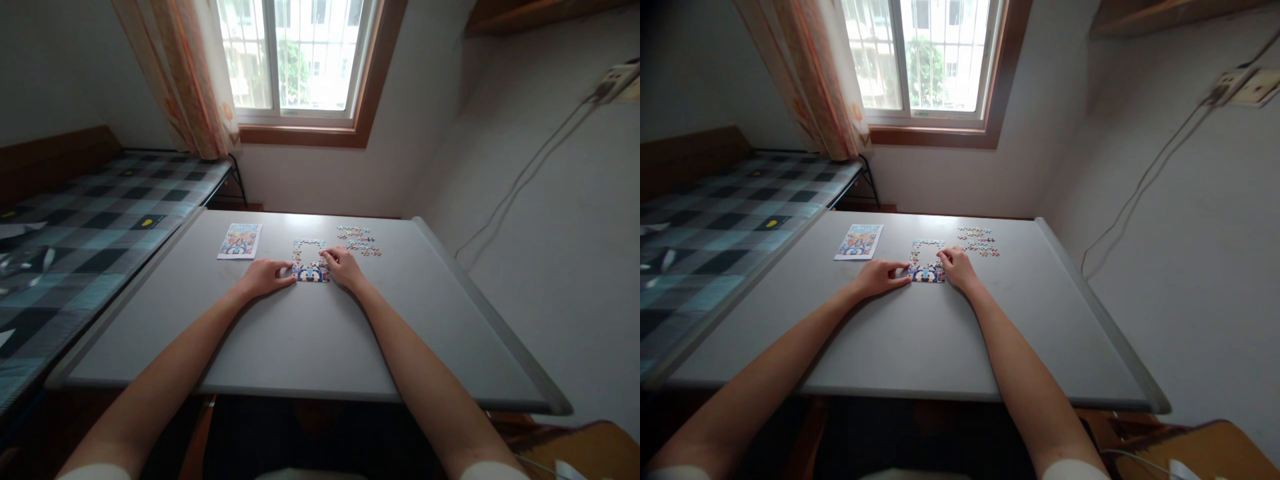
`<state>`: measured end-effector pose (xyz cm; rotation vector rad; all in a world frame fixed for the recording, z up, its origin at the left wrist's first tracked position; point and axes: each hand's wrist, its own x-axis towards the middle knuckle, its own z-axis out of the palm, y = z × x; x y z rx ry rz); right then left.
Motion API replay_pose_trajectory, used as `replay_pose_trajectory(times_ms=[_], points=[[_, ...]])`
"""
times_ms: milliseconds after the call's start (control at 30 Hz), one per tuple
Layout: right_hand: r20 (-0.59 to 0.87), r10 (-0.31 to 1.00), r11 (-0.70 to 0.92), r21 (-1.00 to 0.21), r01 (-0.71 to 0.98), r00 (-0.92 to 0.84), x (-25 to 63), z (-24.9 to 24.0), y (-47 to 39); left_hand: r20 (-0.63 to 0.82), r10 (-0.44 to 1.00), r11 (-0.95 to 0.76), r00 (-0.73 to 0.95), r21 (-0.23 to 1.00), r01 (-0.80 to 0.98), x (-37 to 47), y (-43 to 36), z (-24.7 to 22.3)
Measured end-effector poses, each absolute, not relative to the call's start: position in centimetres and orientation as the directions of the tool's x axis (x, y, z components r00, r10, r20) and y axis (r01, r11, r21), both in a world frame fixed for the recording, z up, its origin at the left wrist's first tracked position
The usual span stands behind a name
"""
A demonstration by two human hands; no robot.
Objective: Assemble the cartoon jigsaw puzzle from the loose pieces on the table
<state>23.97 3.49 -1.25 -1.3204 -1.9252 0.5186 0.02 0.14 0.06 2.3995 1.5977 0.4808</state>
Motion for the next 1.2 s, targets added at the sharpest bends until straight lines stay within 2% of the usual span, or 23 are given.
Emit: replay_pose_trajectory(times_ms=[267,500,800,967,1200], points=[[0.296,0.924,0.381,-0.648,0.66,-0.243,23.3,-1.5,2.9,0.145,0.922,-0.387,0.359,0.363,0.848,0.1,0.2,0.1],[0.27,0.938,0.346,-0.712,0.611,-0.218,23.8,-1.5,3.4,0.149,0.921,-0.389,0.36,0.362,0.847,0.1,0.1,0.1],[0.347,0.93,0.352,-0.754,0.555,-0.117,25.5,-1.9,4.1,0.153,0.921,-0.39,0.358,0.366,0.845,-0.2,0.2,0.0],[0.341,0.922,0.385,-0.753,0.533,-0.184,25.2,-2.2,3.9,0.158,0.918,-0.396,0.362,0.367,0.842,-0.2,0.2,-0.1],[0.346,0.894,0.448,-0.689,0.569,-0.285,24.9,-2.4,3.5,0.153,0.92,-0.393,0.362,0.368,0.843,-0.1,0.3,0.0]])
